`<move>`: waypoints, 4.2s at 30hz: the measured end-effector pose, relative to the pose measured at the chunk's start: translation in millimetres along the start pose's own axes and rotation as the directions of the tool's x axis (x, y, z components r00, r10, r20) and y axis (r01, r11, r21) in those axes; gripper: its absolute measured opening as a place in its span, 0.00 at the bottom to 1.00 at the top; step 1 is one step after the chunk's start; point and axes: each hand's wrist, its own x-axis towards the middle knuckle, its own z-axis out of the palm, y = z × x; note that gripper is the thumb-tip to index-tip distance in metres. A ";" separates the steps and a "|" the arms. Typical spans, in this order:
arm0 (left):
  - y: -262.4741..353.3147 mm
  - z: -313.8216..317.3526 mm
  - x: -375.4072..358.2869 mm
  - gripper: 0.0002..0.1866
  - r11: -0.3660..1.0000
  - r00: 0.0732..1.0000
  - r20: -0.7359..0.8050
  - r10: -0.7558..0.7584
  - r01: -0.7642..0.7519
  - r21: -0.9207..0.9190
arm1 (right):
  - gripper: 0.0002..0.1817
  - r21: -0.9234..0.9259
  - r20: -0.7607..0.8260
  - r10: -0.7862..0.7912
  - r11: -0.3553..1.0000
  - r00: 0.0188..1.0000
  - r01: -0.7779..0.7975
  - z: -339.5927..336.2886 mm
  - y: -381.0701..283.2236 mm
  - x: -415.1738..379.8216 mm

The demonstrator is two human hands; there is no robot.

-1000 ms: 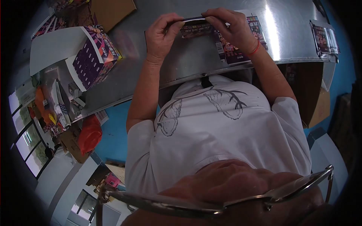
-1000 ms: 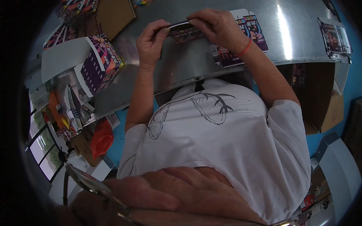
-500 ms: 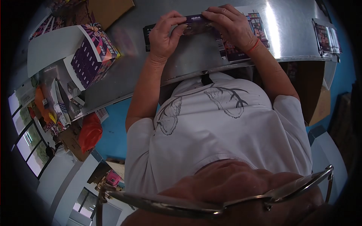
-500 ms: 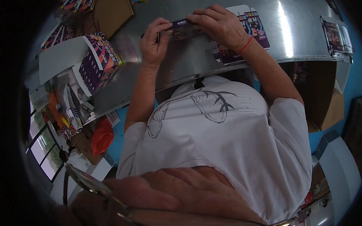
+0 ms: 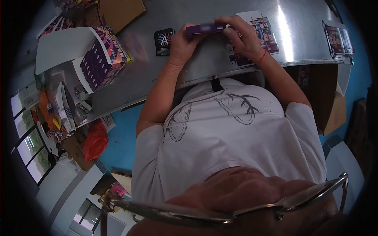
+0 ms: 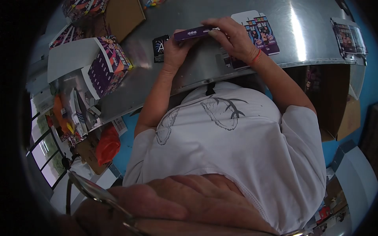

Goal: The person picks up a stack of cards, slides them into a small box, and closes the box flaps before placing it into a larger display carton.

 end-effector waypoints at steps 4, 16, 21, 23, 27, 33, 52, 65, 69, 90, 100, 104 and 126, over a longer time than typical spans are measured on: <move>-3.1 -3.4 7.7 0.16 0.889 0.862 -0.239 0.447 -0.457 0.018 | 0.17 0.328 -0.288 0.330 0.916 0.899 -0.231 15.8 2.9 -0.8; 8.2 -24.3 1.9 0.10 0.936 0.917 -0.351 0.192 -0.279 -0.217 | 0.15 0.483 -0.005 0.332 0.827 0.943 -0.289 25.8 11.5 15.8; 16.0 -27.6 -13.7 0.15 0.854 0.993 -0.055 -0.101 0.058 -0.518 | 0.11 0.502 0.063 0.403 0.778 0.913 -0.378 25.1 -5.8 12.9; 11.1 -26.4 -16.8 0.15 0.849 0.991 -0.075 -0.113 0.056 -0.526 | 0.11 0.486 0.071 0.415 0.779 0.907 -0.395 28.3 -7.3 12.7; 9.7 -35.3 -14.0 0.12 0.788 0.982 0.037 -0.186 0.172 -0.591 | 0.13 0.400 0.112 0.381 0.828 0.918 -0.393 28.7 -9.0 13.2; 5.0 -42.5 -9.3 0.08 0.707 0.966 0.142 -0.218 0.257 -0.659 | 0.21 0.656 0.202 0.453 0.596 0.868 -0.463 16.3 -15.8 1.9; 14.3 -43.1 -14.6 0.07 0.793 0.997 -0.075 0.036 -0.075 -0.605 | 0.08 0.317 0.043 0.248 0.915 0.968 -0.249 14.0 -22.7 13.0; 12.4 -43.8 -14.6 0.08 0.944 0.937 -0.158 0.312 -0.324 -0.056 | 0.09 0.025 0.014 0.053 0.998 0.999 -0.053 10.9 -23.9 14.4; 14.7 -42.7 -13.6 0.09 0.902 0.885 -0.172 0.432 -0.423 0.088 | 0.14 -0.227 0.094 -0.192 0.951 0.977 0.209 3.6 -23.8 19.0; 60.4 -166.4 -41.2 0.17 0.915 0.962 -0.025 0.271 -0.249 0.318 | 0.19 0.010 0.134 0.009 1.000 0.991 -0.011 22.0 -52.7 36.2; -26.9 -337.4 -23.3 0.19 0.865 0.891 -0.358 0.278 -0.070 0.498 | 0.10 -0.093 0.343 0.119 0.991 0.932 -0.092 34.1 -33.6 11.7; -68.3 -343.1 -1.4 0.19 0.866 0.890 -0.374 0.260 -0.044 0.498 | 0.09 -0.089 0.338 0.131 0.990 0.932 -0.107 30.3 -38.3 12.4; 1.6 -83.6 -29.4 0.22 0.978 0.970 -0.225 0.089 -0.042 0.204 | 0.10 -0.166 0.257 0.039 0.986 0.966 0.004 64.6 4.8 59.8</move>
